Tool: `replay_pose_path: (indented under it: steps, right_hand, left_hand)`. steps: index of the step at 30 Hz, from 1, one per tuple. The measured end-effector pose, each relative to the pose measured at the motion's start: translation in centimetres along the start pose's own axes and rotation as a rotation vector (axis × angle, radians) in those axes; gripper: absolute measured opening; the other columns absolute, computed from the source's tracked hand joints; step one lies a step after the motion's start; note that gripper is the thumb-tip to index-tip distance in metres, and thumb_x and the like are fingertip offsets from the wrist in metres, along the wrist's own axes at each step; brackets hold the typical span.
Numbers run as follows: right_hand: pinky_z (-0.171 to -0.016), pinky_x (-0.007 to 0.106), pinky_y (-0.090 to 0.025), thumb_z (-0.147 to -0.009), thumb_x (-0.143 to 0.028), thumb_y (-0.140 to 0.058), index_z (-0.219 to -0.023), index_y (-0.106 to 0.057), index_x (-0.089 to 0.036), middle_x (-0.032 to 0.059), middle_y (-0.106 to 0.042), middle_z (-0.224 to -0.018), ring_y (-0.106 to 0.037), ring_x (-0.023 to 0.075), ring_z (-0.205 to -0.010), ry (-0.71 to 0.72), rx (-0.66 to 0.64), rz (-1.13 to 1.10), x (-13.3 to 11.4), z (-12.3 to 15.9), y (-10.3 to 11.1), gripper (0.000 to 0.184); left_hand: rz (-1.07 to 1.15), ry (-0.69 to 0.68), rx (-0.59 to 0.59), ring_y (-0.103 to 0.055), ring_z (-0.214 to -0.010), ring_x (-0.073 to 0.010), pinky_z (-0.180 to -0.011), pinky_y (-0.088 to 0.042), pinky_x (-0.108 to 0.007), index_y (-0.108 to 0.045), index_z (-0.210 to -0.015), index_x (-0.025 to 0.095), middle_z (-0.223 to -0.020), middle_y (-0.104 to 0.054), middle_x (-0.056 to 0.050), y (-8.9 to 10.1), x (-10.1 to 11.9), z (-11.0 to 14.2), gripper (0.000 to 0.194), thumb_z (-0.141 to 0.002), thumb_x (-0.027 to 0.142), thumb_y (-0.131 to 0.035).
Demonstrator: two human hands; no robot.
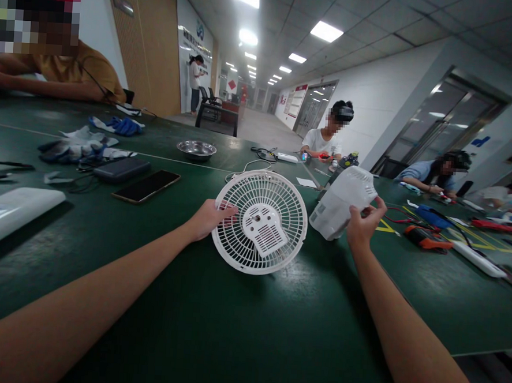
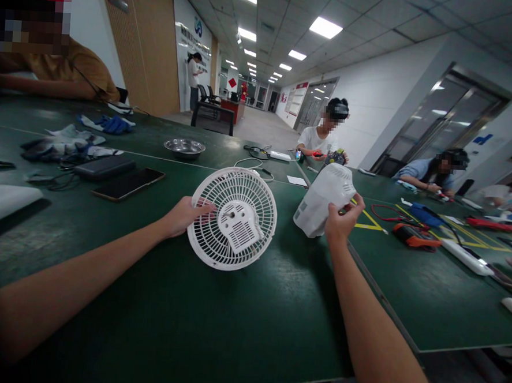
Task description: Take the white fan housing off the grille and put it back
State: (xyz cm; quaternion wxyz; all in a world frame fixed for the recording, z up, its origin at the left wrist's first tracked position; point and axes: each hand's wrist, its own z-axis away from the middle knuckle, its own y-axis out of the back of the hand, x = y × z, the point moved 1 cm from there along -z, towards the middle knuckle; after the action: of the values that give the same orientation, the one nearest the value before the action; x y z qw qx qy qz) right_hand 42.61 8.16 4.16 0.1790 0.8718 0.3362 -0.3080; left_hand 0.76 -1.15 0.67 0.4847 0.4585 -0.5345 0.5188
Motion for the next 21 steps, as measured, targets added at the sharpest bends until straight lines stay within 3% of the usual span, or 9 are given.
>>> replay_pose_path:
  steps: [7,11,18,21]
  right_hand:
    - [-0.086,0.041,-0.047,-0.066,-0.043,-0.074,-0.136,-0.043,-0.016,0.0078,-0.058,-0.106,-0.058,0.0241,-0.093,-0.008,-0.022,0.039,-0.1,-0.2,-0.2,0.081]
    - [-0.086,0.041,-0.048,-0.061,-0.041,-0.078,-0.131,-0.040,-0.023,0.0066,-0.056,-0.113,-0.058,0.0245,-0.100,-0.005,-0.025,-0.028,-0.7,-0.2,-0.1,0.082]
    - [-0.094,0.043,-0.046,-0.060,-0.039,-0.079,-0.127,-0.037,-0.023,0.0094,-0.051,-0.124,-0.055,0.0270,-0.113,0.229,0.109,0.046,-4.1,1.0,0.3,0.081]
    - [-0.089,0.041,-0.049,-0.061,-0.044,-0.080,-0.128,-0.036,-0.020,0.0112,-0.053,-0.121,-0.059,0.0260,-0.104,0.233,0.020,-0.021,-6.3,2.6,-0.6,0.084]
  left_hand:
    - [-0.005,-0.006,0.009,-0.068,-0.073,-0.0179,-0.072,-0.056,-0.035,-0.071,-0.091,0.013,-0.081,-0.072,-0.006,0.3,-0.7,-0.6,0.017,-0.081,0.026,-0.075]
    - [-0.006,-0.011,0.002,-0.068,-0.073,-0.0180,-0.071,-0.056,-0.035,-0.071,-0.090,0.013,-0.081,-0.072,-0.006,0.2,-0.5,-0.4,0.017,-0.080,0.026,-0.075]
    - [-0.025,0.005,0.006,-0.069,-0.076,-0.0186,-0.073,-0.056,-0.035,-0.071,-0.092,0.013,-0.084,-0.073,-0.006,0.1,-0.1,-0.1,0.019,-0.081,0.028,-0.075]
    - [-0.026,0.004,0.012,-0.069,-0.077,-0.0190,-0.074,-0.056,-0.035,-0.071,-0.092,0.013,-0.085,-0.073,-0.007,0.1,-0.3,-0.3,0.020,-0.080,0.028,-0.076]
